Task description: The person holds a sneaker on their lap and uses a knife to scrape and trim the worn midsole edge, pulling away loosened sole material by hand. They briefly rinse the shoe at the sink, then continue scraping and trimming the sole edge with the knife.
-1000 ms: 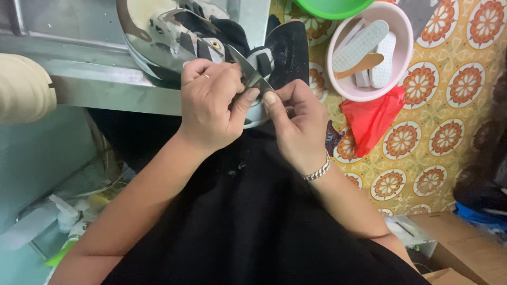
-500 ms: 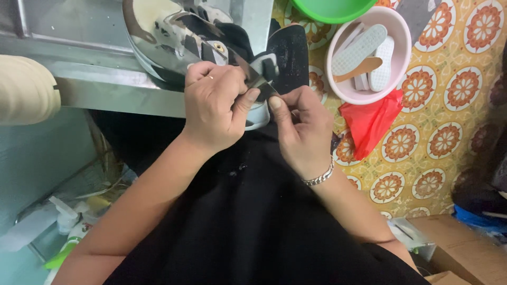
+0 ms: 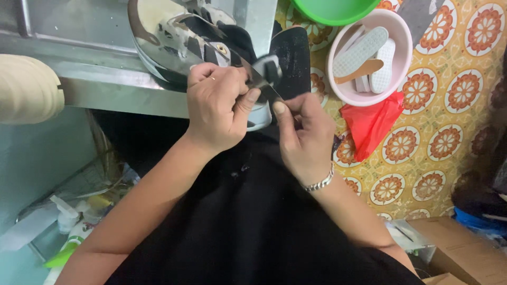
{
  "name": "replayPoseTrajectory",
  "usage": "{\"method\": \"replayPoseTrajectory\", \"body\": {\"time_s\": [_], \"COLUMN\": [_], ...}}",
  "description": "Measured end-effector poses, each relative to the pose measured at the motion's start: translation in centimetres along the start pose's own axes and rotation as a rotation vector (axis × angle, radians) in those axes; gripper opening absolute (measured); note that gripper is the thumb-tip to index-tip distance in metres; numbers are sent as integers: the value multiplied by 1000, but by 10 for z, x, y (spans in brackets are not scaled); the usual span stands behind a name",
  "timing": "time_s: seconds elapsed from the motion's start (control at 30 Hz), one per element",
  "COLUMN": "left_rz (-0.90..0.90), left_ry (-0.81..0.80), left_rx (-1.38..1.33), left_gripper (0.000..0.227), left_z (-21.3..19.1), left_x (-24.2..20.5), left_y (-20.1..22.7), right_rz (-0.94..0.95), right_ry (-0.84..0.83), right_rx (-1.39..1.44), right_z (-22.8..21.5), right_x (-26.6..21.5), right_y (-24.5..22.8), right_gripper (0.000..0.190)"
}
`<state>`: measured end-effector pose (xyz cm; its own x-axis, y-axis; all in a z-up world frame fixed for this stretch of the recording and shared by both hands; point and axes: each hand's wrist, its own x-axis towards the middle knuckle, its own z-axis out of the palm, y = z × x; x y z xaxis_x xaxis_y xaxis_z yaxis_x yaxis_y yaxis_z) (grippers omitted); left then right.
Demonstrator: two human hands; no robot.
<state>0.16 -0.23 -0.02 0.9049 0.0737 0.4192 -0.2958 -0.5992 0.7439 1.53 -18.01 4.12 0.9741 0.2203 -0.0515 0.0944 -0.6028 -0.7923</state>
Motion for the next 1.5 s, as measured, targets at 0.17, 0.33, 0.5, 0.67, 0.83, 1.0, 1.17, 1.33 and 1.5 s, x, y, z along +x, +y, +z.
{"method": "replayPoseTrajectory", "body": {"time_s": [0.17, 0.33, 0.5, 0.67, 0.83, 1.0, 1.17, 1.33, 1.5], "left_rz": [9, -31, 4, -5, -9, 28, -18, -47, -4], "left_ry": [8, -18, 40, 4, 12, 36, 4, 9, 27], "left_rx": [38, -15, -25, 20, -32, -17, 2, -59, -57], "left_gripper": [22, 23, 23, 22, 22, 24, 25, 24, 24], "left_z": [0, 0, 2, 1, -1, 0, -1, -3, -1], "left_x": [-4, 0, -3, -5, -5, -7, -8, -6, -9], "left_y": [-3, -4, -2, -6, -8, -6, -8, -7, -10], "right_rz": [-4, 0, 26, -88, -114, 64, -54, -4, 93], "right_ry": [-36, -40, -22, -20, -27, -41, -50, -71, -102], "right_rx": [54, 47, -22, -22, -22, -25, -9, 38, 27], "right_z": [1, -3, -8, -1, -3, -8, 1, -3, -9], "right_x": [12, 8, 1, 13, 7, 4, 13, 6, 8], "right_y": [-8, -6, 0, -10, -9, -5, -12, -11, -12], "right_gripper": [16, 17, 15, 15, 15, 17, 17, 17, 20]}}
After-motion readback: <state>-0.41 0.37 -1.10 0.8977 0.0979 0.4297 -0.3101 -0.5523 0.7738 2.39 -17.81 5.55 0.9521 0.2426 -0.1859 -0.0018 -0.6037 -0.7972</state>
